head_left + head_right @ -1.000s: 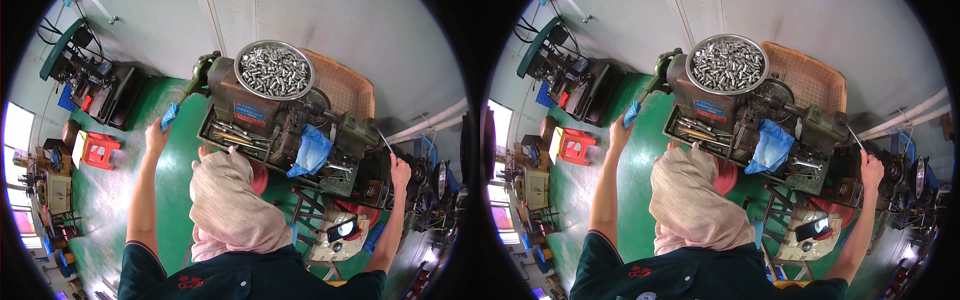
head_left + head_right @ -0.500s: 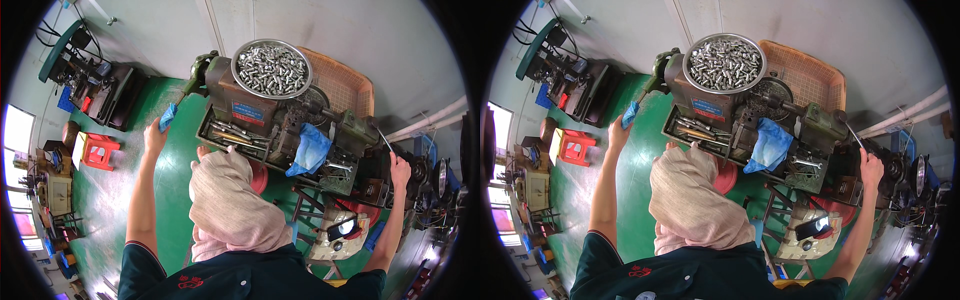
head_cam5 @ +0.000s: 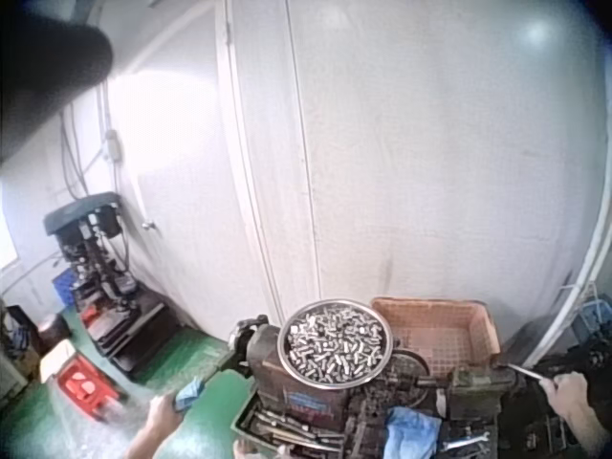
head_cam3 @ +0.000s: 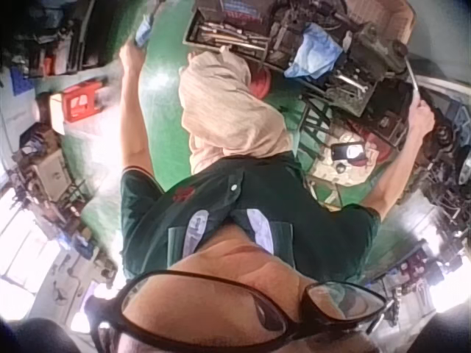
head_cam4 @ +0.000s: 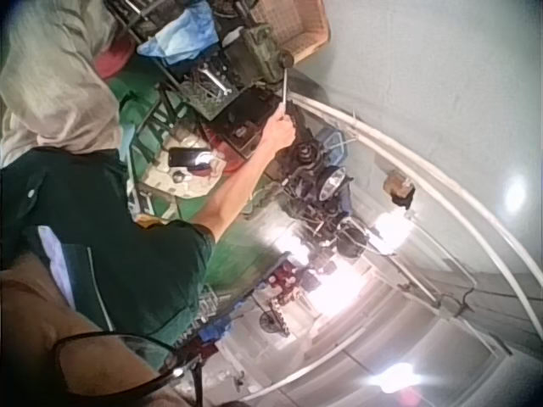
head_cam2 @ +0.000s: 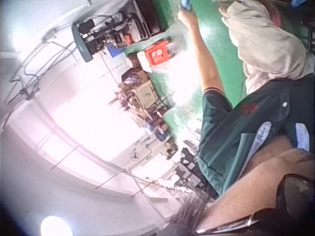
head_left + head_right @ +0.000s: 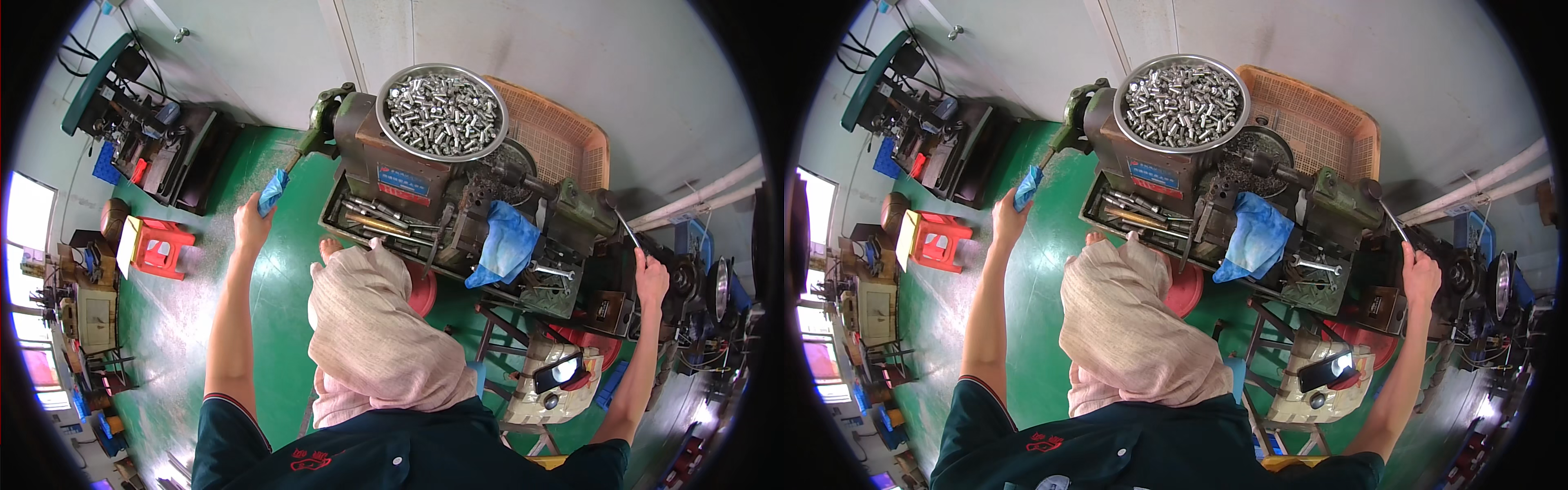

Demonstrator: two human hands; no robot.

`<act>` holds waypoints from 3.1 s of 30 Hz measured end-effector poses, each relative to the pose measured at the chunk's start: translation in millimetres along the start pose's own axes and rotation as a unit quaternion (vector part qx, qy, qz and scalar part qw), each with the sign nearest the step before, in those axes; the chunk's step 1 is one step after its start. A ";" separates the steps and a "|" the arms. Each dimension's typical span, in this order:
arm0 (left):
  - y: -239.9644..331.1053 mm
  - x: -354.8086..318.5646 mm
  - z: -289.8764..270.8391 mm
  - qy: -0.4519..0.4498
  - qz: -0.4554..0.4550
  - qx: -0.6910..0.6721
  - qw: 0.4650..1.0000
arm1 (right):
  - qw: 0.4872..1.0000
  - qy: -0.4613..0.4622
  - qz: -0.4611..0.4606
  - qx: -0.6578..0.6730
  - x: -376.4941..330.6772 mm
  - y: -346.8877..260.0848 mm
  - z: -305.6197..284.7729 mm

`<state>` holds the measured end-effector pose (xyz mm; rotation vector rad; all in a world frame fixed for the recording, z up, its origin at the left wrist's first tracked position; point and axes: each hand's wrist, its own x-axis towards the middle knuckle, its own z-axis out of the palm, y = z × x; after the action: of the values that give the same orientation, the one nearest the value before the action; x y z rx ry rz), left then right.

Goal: The person operates a lathe machine by inserting metal pins into the chuck and pulling the levers to shape them, occasionally wiping the machine components with a cloth.

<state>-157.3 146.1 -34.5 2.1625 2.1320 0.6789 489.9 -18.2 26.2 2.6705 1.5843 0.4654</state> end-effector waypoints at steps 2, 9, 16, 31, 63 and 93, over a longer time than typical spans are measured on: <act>0.5 0.1 -0.3 -0.003 0.001 0.002 1.000 | 1.000 0.002 0.000 0.001 -0.5 -0.7 -0.7; -0.2 -0.1 -0.1 -0.005 -0.004 0.005 1.000 | 1.000 -0.009 0.003 0.001 -0.3 -3.3 -4.3; 0.8 0.8 0.3 0.000 0.001 0.005 1.000 | 1.000 -0.007 0.006 -0.008 -1.5 -2.9 -5.7; 7.3 2.9 -4.7 -0.030 -0.010 0.030 0.999 | 0.940 0.332 -0.071 0.042 89.2 -85.1 21.9; 70.9 -36.5 13.2 -0.007 -0.101 0.011 0.995 | 0.833 -0.176 -0.230 0.471 79.2 -285.9 19.4; 67.8 -37.5 14.7 0.014 -0.106 0.010 0.994 | 0.821 0.239 -0.339 0.393 24.8 -228.6 -63.8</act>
<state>-87.1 110.1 -36.8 1.9086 2.3460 0.6750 288.7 105.8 58.9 2.1375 3.3031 0.5479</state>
